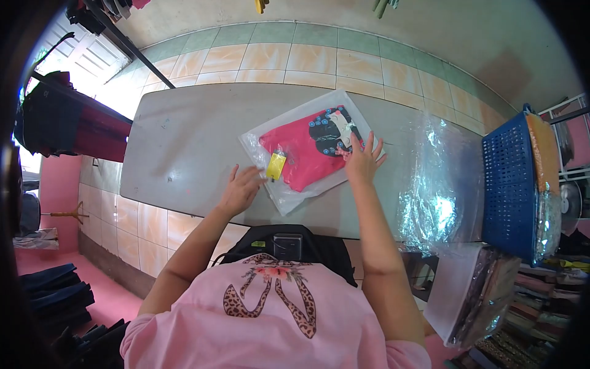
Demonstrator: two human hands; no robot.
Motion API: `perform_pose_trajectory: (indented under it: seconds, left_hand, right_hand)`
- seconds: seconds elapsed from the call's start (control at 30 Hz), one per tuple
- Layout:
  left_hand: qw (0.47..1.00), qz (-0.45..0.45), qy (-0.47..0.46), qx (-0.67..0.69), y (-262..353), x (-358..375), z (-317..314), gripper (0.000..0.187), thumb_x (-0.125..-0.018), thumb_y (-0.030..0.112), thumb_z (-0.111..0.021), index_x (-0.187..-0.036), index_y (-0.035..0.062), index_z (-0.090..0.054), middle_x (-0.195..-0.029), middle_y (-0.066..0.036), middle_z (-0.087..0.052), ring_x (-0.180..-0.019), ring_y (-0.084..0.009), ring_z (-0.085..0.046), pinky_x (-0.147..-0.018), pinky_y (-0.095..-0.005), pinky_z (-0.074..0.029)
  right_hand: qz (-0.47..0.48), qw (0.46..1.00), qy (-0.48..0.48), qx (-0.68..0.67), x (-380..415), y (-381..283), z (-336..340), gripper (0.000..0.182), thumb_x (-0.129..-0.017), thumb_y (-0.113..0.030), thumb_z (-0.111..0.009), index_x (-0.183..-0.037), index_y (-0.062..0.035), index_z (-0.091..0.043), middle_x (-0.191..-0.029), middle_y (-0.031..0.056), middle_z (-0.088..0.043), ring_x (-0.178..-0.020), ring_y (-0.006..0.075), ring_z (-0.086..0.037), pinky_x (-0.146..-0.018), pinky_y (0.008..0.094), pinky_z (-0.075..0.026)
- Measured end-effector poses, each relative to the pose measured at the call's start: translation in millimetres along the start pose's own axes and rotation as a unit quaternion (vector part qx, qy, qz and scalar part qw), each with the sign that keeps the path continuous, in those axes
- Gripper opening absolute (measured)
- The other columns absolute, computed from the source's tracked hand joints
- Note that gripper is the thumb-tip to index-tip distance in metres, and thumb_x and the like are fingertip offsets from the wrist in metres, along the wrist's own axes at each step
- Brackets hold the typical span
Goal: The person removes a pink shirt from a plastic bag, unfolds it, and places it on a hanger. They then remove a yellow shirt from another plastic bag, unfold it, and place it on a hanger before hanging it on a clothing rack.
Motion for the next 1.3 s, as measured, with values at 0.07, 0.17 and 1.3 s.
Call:
perform_pose_trajectory:
  seconds: [0.07,0.17,1.3]
  left_hand:
    - [0.998,0.034,0.057,0.019,-3,-18,9,0.035,-0.08,0.011,-0.055,-0.115,0.0166,-0.055,-0.134,-0.004,-0.041,-0.127,-0.0259,-0.034,-0.101,-0.0606,-0.019]
    - [0.99,0.077,0.121,-0.004,-8,-30,11,0.033,-0.08,0.013,-0.055,-0.113,0.0167,-0.056,-0.131,-0.006,-0.043,-0.125,-0.0248,-0.037,-0.102,-0.0582,-0.019]
    - [0.955,-0.269,0.029,0.12,80,-57,-41,0.032,-0.071,0.018,-0.067,-0.101,0.0116,-0.059,-0.095,-0.003,-0.059,-0.089,-0.0199,-0.057,-0.077,-0.0315,-0.048]
  right_hand:
    - [-0.048,0.988,0.029,-0.146,3,-13,-15,0.051,-0.081,-0.029,-0.058,-0.13,-0.0292,-0.042,-0.143,0.0145,-0.021,-0.132,0.0427,-0.013,-0.097,0.0673,-0.014]
    - [-0.001,0.994,-0.026,-0.109,44,-65,-15,0.054,-0.079,-0.034,-0.06,-0.13,-0.0306,-0.042,-0.144,0.0151,-0.019,-0.133,0.0409,-0.011,-0.097,0.0674,-0.013]
    - [0.248,0.946,0.112,-0.176,122,-33,10,0.016,-0.065,-0.009,-0.068,-0.079,-0.0102,-0.061,-0.081,-0.0001,-0.056,-0.078,0.0185,-0.053,-0.073,0.0337,-0.041]
Point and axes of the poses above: each hand's wrist, its own x-axis away from the middle knuckle, its own z-axis out of the back of the hand, y = z × x, the point moved 4 cm from there along -x, towards the middle knuckle
